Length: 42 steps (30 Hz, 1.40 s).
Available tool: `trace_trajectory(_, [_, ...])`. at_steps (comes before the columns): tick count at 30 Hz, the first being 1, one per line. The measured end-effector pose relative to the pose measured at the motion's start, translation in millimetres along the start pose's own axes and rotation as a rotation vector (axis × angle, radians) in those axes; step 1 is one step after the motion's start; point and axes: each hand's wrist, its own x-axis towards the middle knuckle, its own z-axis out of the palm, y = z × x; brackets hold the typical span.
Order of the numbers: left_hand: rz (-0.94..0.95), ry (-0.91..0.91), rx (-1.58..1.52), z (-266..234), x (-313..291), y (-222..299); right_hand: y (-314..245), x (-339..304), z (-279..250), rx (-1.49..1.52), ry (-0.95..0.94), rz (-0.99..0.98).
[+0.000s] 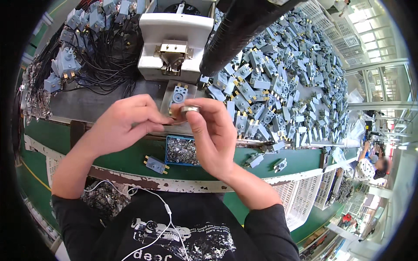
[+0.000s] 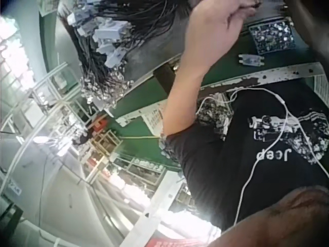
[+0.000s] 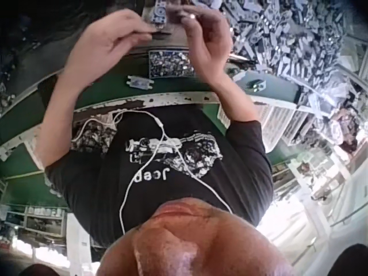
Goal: Assembling small electronic components onto a circuit board and securing them with metal connectors and an electric screwdriver.
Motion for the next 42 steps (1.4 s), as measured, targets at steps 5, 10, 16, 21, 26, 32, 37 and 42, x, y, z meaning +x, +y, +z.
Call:
trace_trajectory(5, [0.109,-0.056,0.250,-13,2,2,-20,53,-33,0.146,-0.702,0.725])
trace_trajectory(10, [0.097,0.055,0.212,-3,1,-3,-28,42,-33,-0.076,-0.554,0.545])
trace_trajectory(16, [0.122,0.033,0.120,-8,5,-4,-17,24,-30,0.197,-0.424,0.535])
trace_trajectory(21, [0.136,0.071,0.229,-2,3,-7,-15,17,-24,0.238,-0.412,0.538])
trace_trajectory(26, [0.264,0.097,0.194,0,2,-13,-6,30,-31,0.327,-0.477,0.599])
trace_trajectory(32, [0.444,-0.125,0.249,-5,-2,-26,18,79,-21,0.353,-0.974,0.712])
trace_trajectory(37, [0.138,-0.096,0.214,10,-23,-15,-5,36,-23,-0.604,-0.539,0.121])
trace_trajectory(42, [0.171,-0.047,0.196,5,-17,-9,24,17,-27,-1.037,-0.381,-0.063])
